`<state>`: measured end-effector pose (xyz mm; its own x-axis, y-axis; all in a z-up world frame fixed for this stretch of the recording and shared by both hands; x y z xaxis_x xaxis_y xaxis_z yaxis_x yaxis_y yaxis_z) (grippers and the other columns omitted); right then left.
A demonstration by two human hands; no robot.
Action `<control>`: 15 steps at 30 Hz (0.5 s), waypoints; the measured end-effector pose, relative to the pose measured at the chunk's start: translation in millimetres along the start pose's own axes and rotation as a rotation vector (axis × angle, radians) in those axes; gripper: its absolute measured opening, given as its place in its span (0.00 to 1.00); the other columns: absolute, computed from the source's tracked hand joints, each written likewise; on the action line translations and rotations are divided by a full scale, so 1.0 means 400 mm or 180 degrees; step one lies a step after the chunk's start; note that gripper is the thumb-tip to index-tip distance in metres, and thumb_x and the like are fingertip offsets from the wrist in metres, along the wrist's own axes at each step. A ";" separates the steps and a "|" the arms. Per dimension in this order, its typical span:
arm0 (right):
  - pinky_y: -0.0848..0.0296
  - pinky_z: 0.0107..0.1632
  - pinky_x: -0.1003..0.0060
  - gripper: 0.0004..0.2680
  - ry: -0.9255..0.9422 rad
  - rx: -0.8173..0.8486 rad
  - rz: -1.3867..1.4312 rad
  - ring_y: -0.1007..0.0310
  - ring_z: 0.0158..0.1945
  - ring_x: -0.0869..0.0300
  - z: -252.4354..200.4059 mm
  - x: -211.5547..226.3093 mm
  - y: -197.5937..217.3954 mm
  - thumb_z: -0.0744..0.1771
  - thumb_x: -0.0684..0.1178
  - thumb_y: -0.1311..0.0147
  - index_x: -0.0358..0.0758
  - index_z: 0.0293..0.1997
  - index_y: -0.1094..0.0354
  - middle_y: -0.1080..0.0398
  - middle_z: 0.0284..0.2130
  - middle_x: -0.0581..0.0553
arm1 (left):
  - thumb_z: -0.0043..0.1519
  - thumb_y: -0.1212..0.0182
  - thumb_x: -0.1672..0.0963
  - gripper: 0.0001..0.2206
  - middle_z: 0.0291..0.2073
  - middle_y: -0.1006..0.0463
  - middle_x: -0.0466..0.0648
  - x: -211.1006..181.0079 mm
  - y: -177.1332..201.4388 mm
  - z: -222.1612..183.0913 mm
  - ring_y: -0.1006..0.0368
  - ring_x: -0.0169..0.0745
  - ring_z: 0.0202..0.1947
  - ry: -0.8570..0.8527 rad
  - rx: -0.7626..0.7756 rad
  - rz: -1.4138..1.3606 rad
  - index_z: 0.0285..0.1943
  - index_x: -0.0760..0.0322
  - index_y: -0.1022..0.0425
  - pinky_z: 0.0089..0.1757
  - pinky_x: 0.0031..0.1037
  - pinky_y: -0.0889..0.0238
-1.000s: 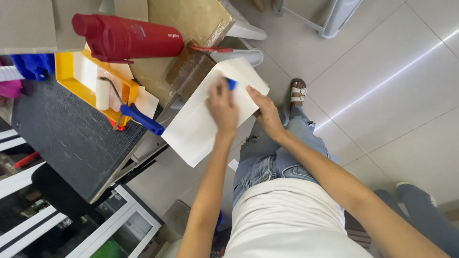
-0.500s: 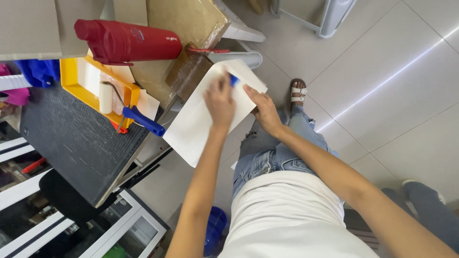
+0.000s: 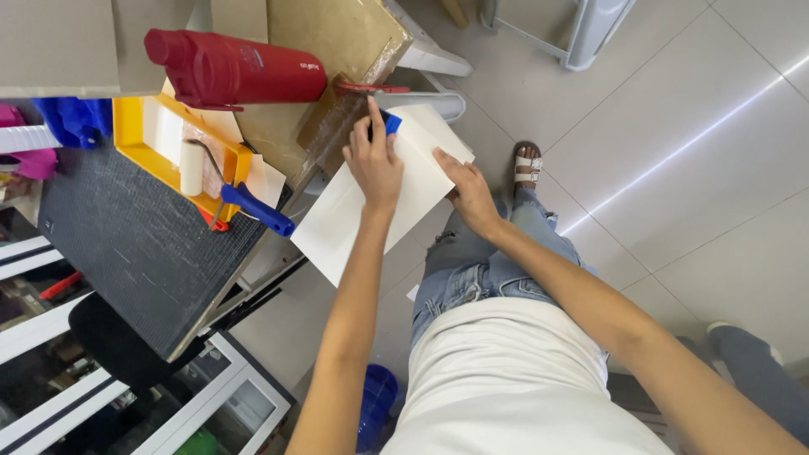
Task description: The person smooths a white sheet with a blue squeegee, then uses a paint roller to apply adhesive to a rectangular board. They place the sheet onto the adhesive-coated board and smooth it with the squeegee. The person repeats this process on another board, using a utility knife and ruler to trim excess material.
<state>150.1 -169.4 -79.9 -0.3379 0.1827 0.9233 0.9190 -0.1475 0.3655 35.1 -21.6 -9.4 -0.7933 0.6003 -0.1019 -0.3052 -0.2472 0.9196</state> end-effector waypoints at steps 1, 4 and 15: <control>0.45 0.68 0.43 0.26 0.0016 -0.0008 -0.0004 0.41 0.69 0.58 -0.001 0.000 -0.004 0.66 0.45 0.41 0.50 0.73 0.47 0.42 0.69 0.52 | 0.65 0.45 0.57 0.26 0.48 0.28 0.47 -0.028 0.020 -0.026 0.29 0.44 0.44 -0.0004 -0.0018 0.0003 0.75 0.57 0.40 0.40 0.33 0.44; 0.45 0.68 0.43 0.23 0.0055 -0.0053 0.0007 0.37 0.66 0.57 -0.004 0.009 0.003 0.64 0.43 0.38 0.46 0.67 0.38 0.34 0.63 0.48 | 0.64 0.47 0.57 0.21 0.46 0.28 0.48 -0.090 0.049 -0.079 0.30 0.44 0.42 -0.0677 0.0382 -0.0303 0.69 0.58 0.32 0.39 0.34 0.44; 0.51 0.72 0.48 0.17 -0.0760 -0.0507 0.1796 0.44 0.70 0.48 -0.058 0.157 0.072 0.69 0.50 0.43 0.46 0.66 0.37 0.36 0.64 0.45 | 0.67 0.50 0.56 0.23 0.46 0.29 0.46 -0.066 0.024 -0.039 0.35 0.39 0.35 -0.0561 -0.0117 -0.0005 0.73 0.58 0.38 0.39 0.29 0.50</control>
<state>150.5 -184.7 -8.8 0.2614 0.2436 0.9340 0.8949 -0.4239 -0.1399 44.9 -51.8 -3.6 -0.6891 0.7240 -0.0322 -0.3280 -0.2719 0.9047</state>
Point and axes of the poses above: each hand's wrist, its own z-axis towards the middle knuckle, its own y-axis out of the back of the hand, x = y × z, the point moved 1 cm from there along z, towards the middle knuckle
